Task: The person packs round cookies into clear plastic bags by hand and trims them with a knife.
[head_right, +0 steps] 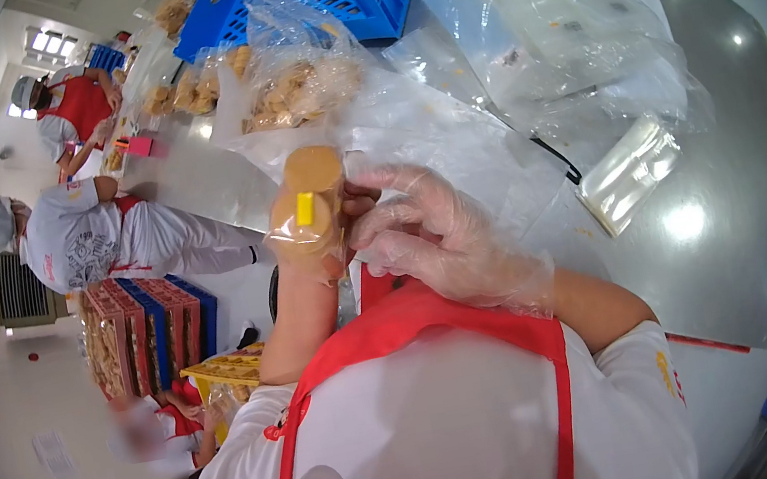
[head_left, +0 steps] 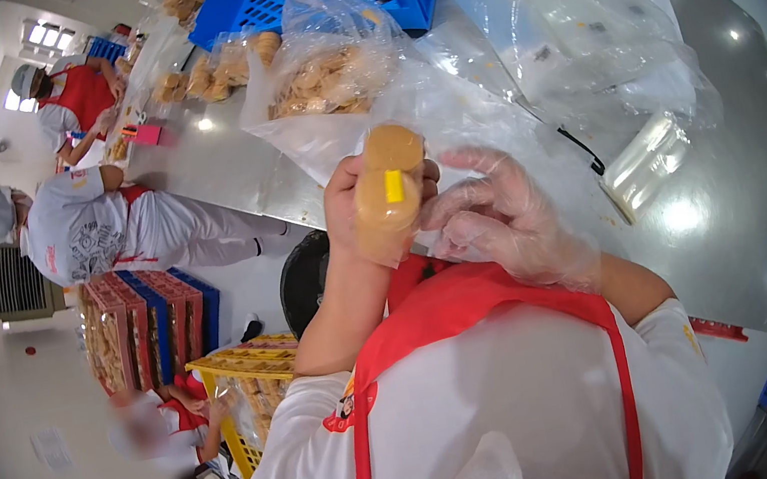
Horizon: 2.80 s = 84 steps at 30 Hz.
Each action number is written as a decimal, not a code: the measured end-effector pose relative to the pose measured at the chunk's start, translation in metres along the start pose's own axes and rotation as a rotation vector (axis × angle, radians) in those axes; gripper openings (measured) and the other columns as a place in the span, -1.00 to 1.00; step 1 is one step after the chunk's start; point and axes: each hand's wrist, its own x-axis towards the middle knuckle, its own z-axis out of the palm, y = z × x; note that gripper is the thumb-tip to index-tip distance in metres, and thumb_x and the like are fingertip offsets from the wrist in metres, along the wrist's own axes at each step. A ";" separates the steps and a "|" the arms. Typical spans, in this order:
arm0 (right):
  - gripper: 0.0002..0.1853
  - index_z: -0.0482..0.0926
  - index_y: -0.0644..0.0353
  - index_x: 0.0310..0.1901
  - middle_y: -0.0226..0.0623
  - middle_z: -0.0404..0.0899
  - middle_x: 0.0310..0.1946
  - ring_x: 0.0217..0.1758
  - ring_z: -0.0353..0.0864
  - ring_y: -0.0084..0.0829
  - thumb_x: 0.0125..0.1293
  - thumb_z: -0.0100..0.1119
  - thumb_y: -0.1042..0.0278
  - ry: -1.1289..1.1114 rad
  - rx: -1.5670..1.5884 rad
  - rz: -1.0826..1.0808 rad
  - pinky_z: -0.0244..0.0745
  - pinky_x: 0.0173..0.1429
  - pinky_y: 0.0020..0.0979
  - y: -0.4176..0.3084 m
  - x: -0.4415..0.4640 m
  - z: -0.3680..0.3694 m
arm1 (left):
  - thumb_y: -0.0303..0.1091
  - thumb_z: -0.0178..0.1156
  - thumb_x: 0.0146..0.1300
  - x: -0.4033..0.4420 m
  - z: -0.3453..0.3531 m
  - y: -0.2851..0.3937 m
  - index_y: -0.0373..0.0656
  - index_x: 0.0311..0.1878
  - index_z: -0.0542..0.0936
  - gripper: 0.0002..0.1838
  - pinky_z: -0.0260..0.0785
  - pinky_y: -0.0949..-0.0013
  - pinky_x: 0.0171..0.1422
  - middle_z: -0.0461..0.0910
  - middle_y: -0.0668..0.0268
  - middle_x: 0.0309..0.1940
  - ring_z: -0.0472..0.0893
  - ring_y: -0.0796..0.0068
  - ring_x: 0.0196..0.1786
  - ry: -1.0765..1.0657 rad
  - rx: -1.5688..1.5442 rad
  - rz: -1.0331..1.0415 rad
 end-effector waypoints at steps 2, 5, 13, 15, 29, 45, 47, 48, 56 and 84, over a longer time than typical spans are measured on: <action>-0.54 0.37 0.16 0.34 -0.22 0.63 -0.05 -0.16 0.61 -0.55 0.46 0.01 0.69 0.019 -0.039 0.011 0.58 0.00 -0.45 0.001 0.000 -0.002 | -0.09 0.09 0.37 -0.001 0.005 -0.004 -0.24 0.14 0.55 -0.55 0.47 0.39 -0.22 0.53 0.12 -0.08 0.51 0.28 -0.30 0.194 -0.085 0.075; -0.71 0.55 0.24 0.14 -0.29 0.64 -0.12 -0.21 0.60 -0.58 0.45 0.05 0.67 0.098 -0.132 0.019 0.59 -0.08 -0.48 0.002 0.000 -0.004 | -0.08 0.09 0.38 0.001 0.004 -0.003 -0.14 0.12 0.57 -0.60 0.42 0.38 -0.25 0.47 0.16 -0.09 0.43 0.30 -0.23 -0.006 -0.133 0.003; -0.81 0.60 0.27 0.01 -0.32 0.61 -0.17 -0.26 0.60 -0.60 0.46 0.05 0.64 0.154 -0.199 0.038 0.59 -0.15 -0.50 0.003 -0.001 -0.007 | -0.13 0.07 0.29 0.001 0.003 0.006 -0.02 0.19 0.54 -0.57 0.38 0.24 -0.24 0.44 0.12 -0.01 0.41 0.17 -0.16 -0.132 0.045 -0.012; -0.82 0.61 0.27 0.00 -0.32 0.61 -0.17 -0.26 0.61 -0.60 0.47 0.05 0.64 0.156 -0.187 0.075 0.59 -0.15 -0.50 0.003 -0.001 -0.009 | -0.14 0.07 0.28 0.002 0.003 0.006 -0.01 0.22 0.53 -0.55 0.39 0.21 -0.22 0.45 0.09 0.02 0.41 0.14 -0.16 -0.142 0.071 0.002; -0.87 0.59 0.24 -0.02 -0.29 0.60 -0.34 -0.33 0.53 -0.54 0.48 0.11 0.51 0.203 -0.167 0.118 0.45 -0.20 -0.48 0.006 0.001 -0.005 | -0.40 0.12 0.50 0.007 -0.001 -0.002 -0.24 0.28 0.41 -0.65 0.56 0.40 -0.19 0.39 0.15 -0.09 0.45 0.35 -0.18 -0.513 -0.288 -0.054; -0.87 0.58 0.27 -0.01 -0.29 0.60 -0.30 -0.32 0.51 -0.55 0.52 0.09 0.48 0.202 -0.199 0.105 0.45 -0.20 -0.47 0.009 0.001 -0.002 | -0.22 0.21 0.44 0.006 -0.015 -0.005 -0.05 0.23 0.53 -0.65 0.35 0.33 0.09 0.45 0.36 -0.25 0.40 0.41 -0.08 -0.359 -0.010 0.172; -0.85 0.58 0.28 0.02 -0.32 0.60 -0.27 -0.29 0.53 -0.58 0.52 0.09 0.47 0.213 -0.175 0.117 0.48 -0.17 -0.49 0.009 0.000 -0.004 | -0.22 0.03 0.45 -0.002 -0.013 -0.006 -0.06 0.16 0.50 -0.70 0.44 0.18 0.10 0.51 0.23 -0.18 0.48 0.25 -0.09 -0.134 0.057 0.281; -0.84 0.59 0.27 0.03 -0.36 0.60 -0.25 -0.25 0.54 -0.60 0.52 0.09 0.46 0.218 -0.134 0.135 0.51 -0.15 -0.50 0.009 0.000 -0.007 | -0.29 0.03 0.43 -0.003 -0.019 -0.001 -0.09 0.22 0.42 -0.67 0.51 0.07 0.09 0.52 0.14 -0.14 0.57 0.12 -0.06 -0.043 0.116 0.356; -0.46 0.31 0.16 0.37 -0.26 0.49 0.10 -0.04 0.55 -0.46 0.62 -0.09 -0.08 0.129 0.305 0.362 0.52 -0.03 -0.41 0.011 0.010 -0.005 | -0.38 0.09 0.41 -0.005 -0.013 -0.013 -0.14 0.34 0.30 -0.53 0.54 0.20 0.11 0.55 0.08 -0.04 0.62 0.24 -0.03 0.046 0.478 0.459; -0.81 0.60 0.23 -0.26 -0.05 0.64 -0.30 -0.15 0.67 -0.10 0.39 -0.01 0.37 0.371 -2.084 0.173 0.55 0.01 -0.10 0.024 -0.030 -0.132 | -0.65 0.10 -0.15 -0.016 -0.075 -0.001 -0.10 -0.38 0.27 -0.71 0.17 0.50 -0.09 0.25 0.45 -0.39 0.27 0.57 -0.25 0.327 1.407 0.350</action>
